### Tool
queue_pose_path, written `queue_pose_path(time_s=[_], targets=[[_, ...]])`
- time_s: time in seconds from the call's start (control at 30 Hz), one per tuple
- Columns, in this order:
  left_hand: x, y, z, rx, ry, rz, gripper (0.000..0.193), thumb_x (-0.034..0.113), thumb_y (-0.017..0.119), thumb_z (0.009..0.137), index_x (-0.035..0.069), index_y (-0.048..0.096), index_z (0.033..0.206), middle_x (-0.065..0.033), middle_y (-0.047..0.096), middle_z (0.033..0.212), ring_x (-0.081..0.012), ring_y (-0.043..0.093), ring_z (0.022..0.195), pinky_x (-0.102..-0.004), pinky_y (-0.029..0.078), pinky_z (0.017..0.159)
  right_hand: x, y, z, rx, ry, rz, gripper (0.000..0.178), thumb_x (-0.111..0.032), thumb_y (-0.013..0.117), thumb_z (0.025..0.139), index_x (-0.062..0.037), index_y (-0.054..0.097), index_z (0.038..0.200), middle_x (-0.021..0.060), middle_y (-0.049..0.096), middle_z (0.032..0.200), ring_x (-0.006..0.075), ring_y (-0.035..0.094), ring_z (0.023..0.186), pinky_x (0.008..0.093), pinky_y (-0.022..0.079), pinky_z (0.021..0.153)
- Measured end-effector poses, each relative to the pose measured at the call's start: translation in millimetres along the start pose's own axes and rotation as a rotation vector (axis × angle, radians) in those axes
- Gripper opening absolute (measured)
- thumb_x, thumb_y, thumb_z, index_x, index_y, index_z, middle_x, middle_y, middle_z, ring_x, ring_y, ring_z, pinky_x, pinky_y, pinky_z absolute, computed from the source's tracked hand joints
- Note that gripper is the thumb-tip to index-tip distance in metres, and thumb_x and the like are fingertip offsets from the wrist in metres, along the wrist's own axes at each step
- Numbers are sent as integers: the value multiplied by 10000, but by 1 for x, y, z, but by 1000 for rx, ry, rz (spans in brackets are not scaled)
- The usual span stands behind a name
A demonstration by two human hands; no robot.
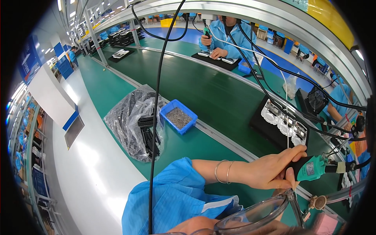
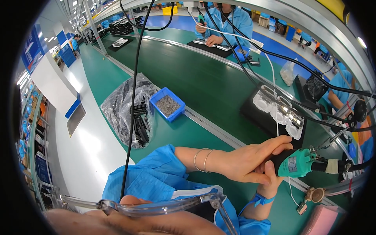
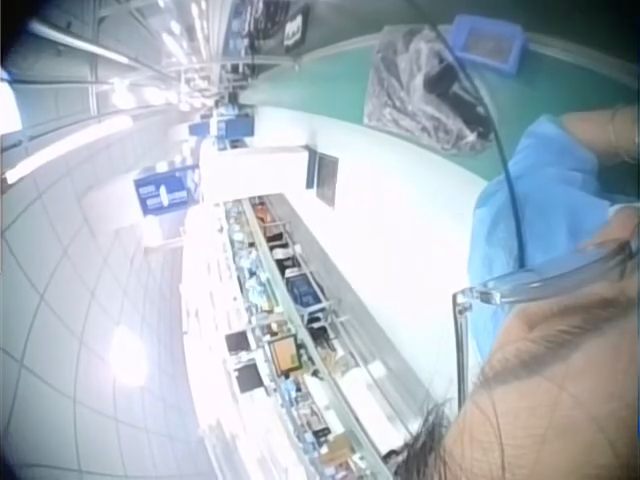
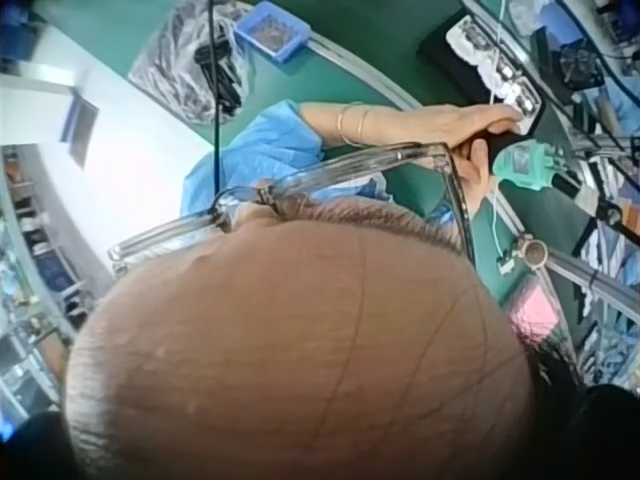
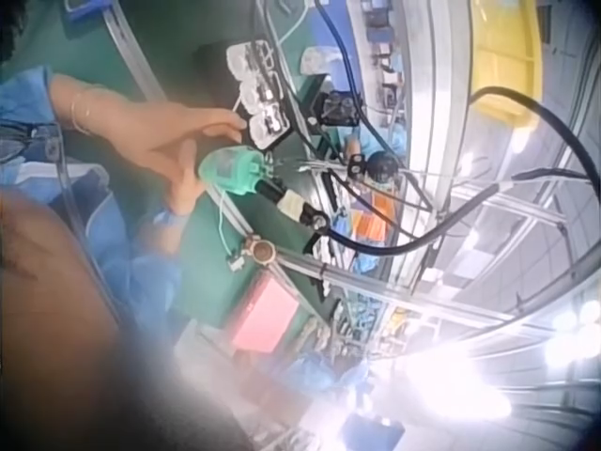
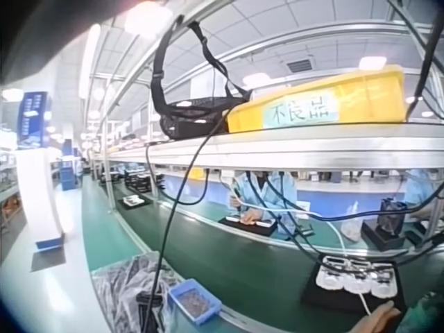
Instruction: The person assembles electronic devices by positioning circuit boards inside casings on trays, driving screws into the components using an electric screwdriver, and pushing the trays along the conveyor belt.
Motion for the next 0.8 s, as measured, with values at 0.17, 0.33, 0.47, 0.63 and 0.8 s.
queue_pose_path(time_s=[0.17,0.33,0.47,0.63,0.8], targets=[[5,2,3,-10,3,-32,842,161,637,740,-8,83,1351,-184,405,1171,-243,575,657,-328,456,657,-5,-2,0,20,-11,-5,624,-110,643,792,-50,303,1312,101,340,1330,225,341,1224,387,247,1029],[0,-1,0,-2,0,22,844,144,633,741,-11,74,1354,-196,411,1185,-244,582,658,-325,461,653,4,2,2,8,2,26,613,-118,647,786,-52,307,1293,96,345,1303,217,346,1194,377,251,1002],[2,0,2,-11,3,10,846,143,632,745,-14,69,1357,-203,413,1191,-246,585,653,-326,464,656,1,2,1,15,-3,28,604,-124,650,782,-54,310,1277,93,348,1282,211,350,1169,369,255,980],[2,0,1,-9,5,10,847,149,633,752,-11,65,1360,-201,411,1194,-243,585,662,-325,467,663,2,3,3,14,-3,44,593,-131,654,776,-56,315,1258,88,352,1255,204,355,1139,359,260,953],[2,-1,1,-16,-10,-7,849,139,635,748,-10,65,1360,-205,411,1191,-242,584,661,-326,466,664,4,4,5,12,-2,62,583,-139,657,771,-58,319,1238,84,356,1228,196,360,1109,348,264,926]])
Point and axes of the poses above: each hand's wrist, its own z-axis towards the middle knuckle, its own y-axis out of the palm, x = y × z, the point moved 3 cm from there along z, towards the middle knuckle
